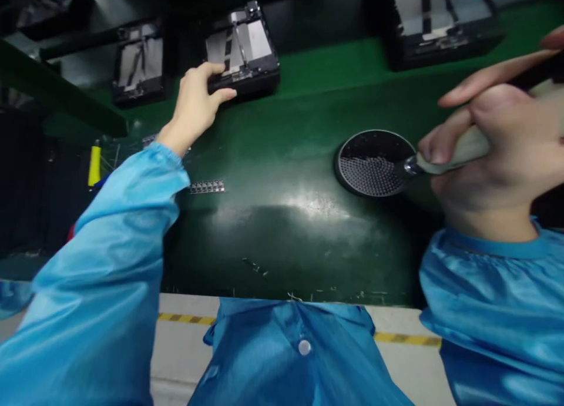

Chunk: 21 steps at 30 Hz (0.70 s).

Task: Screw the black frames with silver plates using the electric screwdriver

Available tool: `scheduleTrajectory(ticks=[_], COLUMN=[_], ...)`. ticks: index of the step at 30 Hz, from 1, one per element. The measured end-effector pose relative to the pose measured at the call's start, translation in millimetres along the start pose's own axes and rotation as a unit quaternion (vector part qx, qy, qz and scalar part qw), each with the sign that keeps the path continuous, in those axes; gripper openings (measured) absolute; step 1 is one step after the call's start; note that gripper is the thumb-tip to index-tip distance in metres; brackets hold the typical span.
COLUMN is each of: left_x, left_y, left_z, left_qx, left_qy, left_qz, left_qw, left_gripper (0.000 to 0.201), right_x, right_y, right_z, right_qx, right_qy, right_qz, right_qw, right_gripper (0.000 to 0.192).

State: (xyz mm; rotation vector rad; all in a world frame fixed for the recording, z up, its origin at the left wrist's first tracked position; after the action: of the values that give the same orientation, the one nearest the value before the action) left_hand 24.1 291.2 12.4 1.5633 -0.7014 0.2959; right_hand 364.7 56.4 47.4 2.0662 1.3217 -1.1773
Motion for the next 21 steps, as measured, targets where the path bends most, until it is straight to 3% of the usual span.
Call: scheduleTrajectory(ticks=[2,5,7,9,12,15,19,21], left_x=[16.2,45.5,60.0,69.7,69.8,59.0,27.9,9.5], left_y=[12.7,22.5,15.3,6.5,-12.8,-12.6,29.4,42.7], left_z=[40.8,126.1,188.2,242.6,291.9,289.2,231.7,206.0], left_qx=[-0.016,-0.043,-0.083,-0.085,-0.127,-0.156,-0.069,-0.068], left_qy=[-0.017,-0.038,-0.027,-0.014,0.024,0.03,0.006,0.011], left_qz=[0.003,0.001,-0.008,-0.017,-0.027,-0.036,-0.1,-0.125], left_qw=[1.0,0.998,0.996,0.996,0.991,0.987,0.993,0.99], left_gripper=[0.051,0.051,0.051,0.045,0.052,0.077,0.055,0.054], right_x=[-3.2,-11.7,-11.8,-6.0,2.5,5.1,6.7,8.9], right_y=[-4.0,-14.3,-23.1,-31.2,-35.5,-35.0,-36.0,-36.3], right_z=[-1.8,-2.3,-3.0,-4.5,-7.8,-8.9,-7.5,-8.0], right_qx=[-0.006,-0.032,-0.061,-0.092,-0.11,-0.106,-0.102,-0.098], right_qy=[0.014,0.057,0.073,0.073,0.077,0.089,0.094,0.095], right_qz=[0.005,0.003,0.001,-0.003,-0.007,0.006,0.014,0.009], right_qw=[1.0,0.998,0.995,0.993,0.991,0.99,0.99,0.991], right_gripper=[0.054,0.042,0.041,0.043,0.046,0.043,0.043,0.044])
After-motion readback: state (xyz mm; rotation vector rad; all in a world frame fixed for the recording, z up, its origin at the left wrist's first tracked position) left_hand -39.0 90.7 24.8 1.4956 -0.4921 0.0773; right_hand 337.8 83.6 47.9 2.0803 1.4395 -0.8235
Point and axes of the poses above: each hand's wrist, its own z-axis away from the middle knuckle, its own y-axis out of the back of the hand, x = y × z, the point moved 8 cm from there along -z, towards the middle knuckle, and after that the axes turned 6 degrees about y, right-handed, at the moved point
